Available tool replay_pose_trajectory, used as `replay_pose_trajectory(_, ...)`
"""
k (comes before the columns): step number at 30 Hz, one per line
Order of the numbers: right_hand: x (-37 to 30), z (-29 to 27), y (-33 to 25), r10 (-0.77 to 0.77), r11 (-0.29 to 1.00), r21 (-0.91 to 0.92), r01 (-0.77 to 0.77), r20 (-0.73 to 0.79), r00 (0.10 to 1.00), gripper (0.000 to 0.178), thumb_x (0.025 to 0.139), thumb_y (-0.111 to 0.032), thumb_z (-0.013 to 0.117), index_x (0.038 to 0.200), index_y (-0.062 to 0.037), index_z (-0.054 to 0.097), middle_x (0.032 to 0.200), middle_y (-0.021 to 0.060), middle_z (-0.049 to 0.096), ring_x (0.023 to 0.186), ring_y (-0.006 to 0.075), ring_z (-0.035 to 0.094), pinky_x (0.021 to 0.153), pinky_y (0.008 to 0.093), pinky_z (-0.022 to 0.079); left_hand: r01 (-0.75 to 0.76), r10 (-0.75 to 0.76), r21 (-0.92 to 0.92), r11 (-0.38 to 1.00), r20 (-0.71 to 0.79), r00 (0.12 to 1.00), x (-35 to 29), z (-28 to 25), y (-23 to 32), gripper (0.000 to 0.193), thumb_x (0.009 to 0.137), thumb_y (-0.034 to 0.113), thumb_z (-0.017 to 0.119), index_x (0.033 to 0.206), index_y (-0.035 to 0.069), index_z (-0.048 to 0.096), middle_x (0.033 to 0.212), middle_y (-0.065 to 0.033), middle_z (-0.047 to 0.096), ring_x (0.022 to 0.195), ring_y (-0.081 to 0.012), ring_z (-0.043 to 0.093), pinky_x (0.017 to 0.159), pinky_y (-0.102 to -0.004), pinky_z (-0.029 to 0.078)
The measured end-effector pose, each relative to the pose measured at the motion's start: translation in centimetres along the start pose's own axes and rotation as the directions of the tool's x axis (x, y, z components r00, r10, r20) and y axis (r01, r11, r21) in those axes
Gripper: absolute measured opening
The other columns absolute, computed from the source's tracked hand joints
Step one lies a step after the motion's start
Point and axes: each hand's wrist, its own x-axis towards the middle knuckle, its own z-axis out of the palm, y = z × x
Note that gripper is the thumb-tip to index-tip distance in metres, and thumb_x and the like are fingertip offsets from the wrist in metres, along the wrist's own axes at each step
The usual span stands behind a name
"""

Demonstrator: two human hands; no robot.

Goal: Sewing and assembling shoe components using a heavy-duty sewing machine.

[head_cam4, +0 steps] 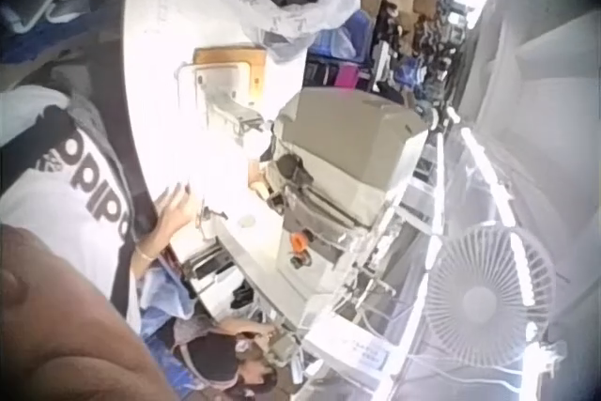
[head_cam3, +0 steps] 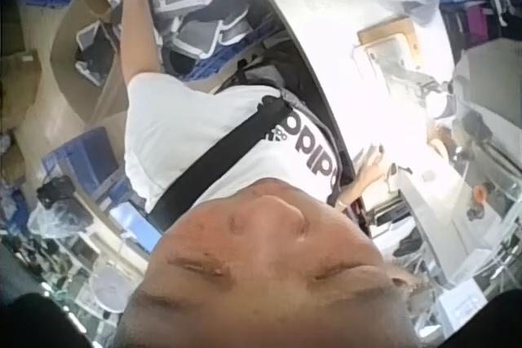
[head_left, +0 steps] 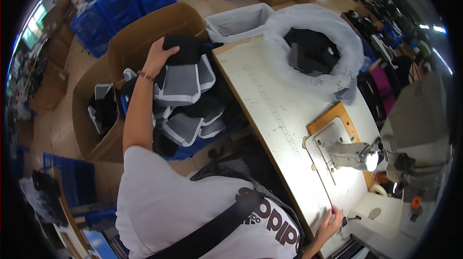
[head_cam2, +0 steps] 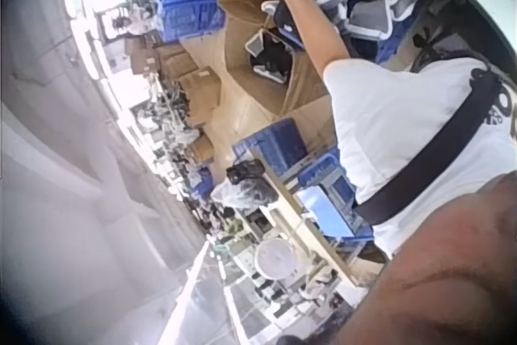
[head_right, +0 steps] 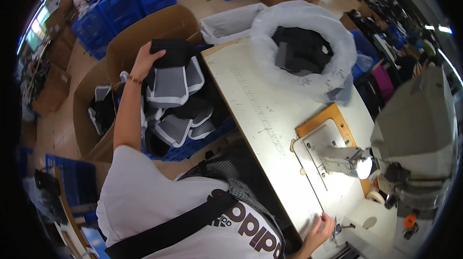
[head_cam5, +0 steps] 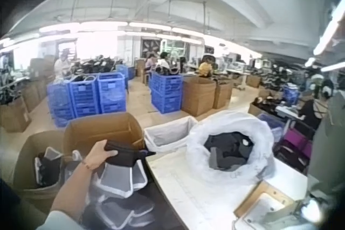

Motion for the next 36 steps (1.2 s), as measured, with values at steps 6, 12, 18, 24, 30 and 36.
replay_pose_trajectory(6,6.3,0.4,-9.3,-0.297,0.786,0.611,0.088,0.250,0.922,0.032,0.088,-0.002,0.060,0.119,0.0059,0.063,0.114,0.0204,0.069,0.106,0.0324,0.066,0.097,0.0394,0.050,-0.634,0.630,-0.103,0.766,0.316,0.710,-10.3,8.9,16.0,0.034,0.076,0.004,0.085,0.105,0.004,0.068,0.097,-0.0090,0.068,0.089,-0.0231,0.068,0.076,-0.0336,0.054)
replay_pose_trajectory(12,13.2,-0.3,-10.9,-0.326,0.422,0.899,-0.116,0.270,0.906,0.071,0.101,-0.015,0.063,0.162,-0.0063,0.028,0.147,0.0176,0.054,0.116,0.0241,0.062,0.107,0.0400,0.047,-0.699,0.872,-0.636,0.327,0.487,-0.035,-17.6,23.3,22.6,0.024,0.080,0.011,0.074,0.104,0.014,0.072,0.090,-0.0036,0.061,0.078,-0.0210,0.065,0.057,-0.0339,0.053)
replay_pose_trajectory(18,14.0,-2.5,-9.0,-0.299,0.929,0.314,0.194,0.333,0.894,0.047,0.095,-0.022,0.075,0.137,-0.0138,0.056,0.109,0.0102,0.072,0.096,0.0253,0.070,0.086,0.0370,0.056,-0.608,0.938,-0.791,-0.070,0.155,-0.309,-22.4,32.2,25.0,0.033,0.080,0.011,0.075,0.112,0.011,0.069,0.090,-0.0010,0.058,0.074,-0.0139,0.064,0.055,-0.0256,0.052)
replay_pose_trajectory(24,12.4,-4.1,-6.3,-0.333,0.935,0.170,0.310,0.127,0.934,0.023,0.095,-0.015,0.069,0.116,-0.0075,0.071,0.100,0.0158,0.074,0.090,0.0362,0.071,0.081,0.0423,0.056,-0.686,0.938,-0.689,-0.234,0.024,-0.345,-22.1,35.9,25.6,0.059,0.098,0.062,0.055,0.115,0.007,0.068,0.103,-0.0074,0.060,0.100,-0.0266,0.065,0.097,-0.0484,0.054)
replay_pose_trajectory(30,12.6,-8.2,-4.3,-0.237,0.953,0.244,0.178,0.239,0.942,0.030,0.093,-0.010,0.071,0.123,-0.0043,0.069,0.099,0.0182,0.072,0.086,0.0346,0.069,0.081,0.0407,0.054,-0.614,0.718,-0.451,0.648,0.631,0.294,-16.1,36.7,24.6,0.026,0.088,0.020,0.082,0.100,0.003,0.067,0.096,-0.0071,0.066,0.084,-0.0156,0.065,0.068,-0.0312,0.053)
replay_pose_trajectory(36,13.5,-6.7,-5.9,-0.436,0.899,0.060,0.433,0.055,0.898,0.049,0.093,-0.014,0.073,0.140,-0.0081,0.060,0.087,0.0167,0.067,0.077,0.0325,0.064,0.074,0.0382,0.052,0.300,0.356,-0.415,0.859,0.905,0.231,-15.4,40.4,25.5,0.018,0.096,0.010,0.076,0.105,0.000,0.064,0.097,-0.0044,0.069,0.085,-0.0070,0.064,0.063,-0.0248,0.054)
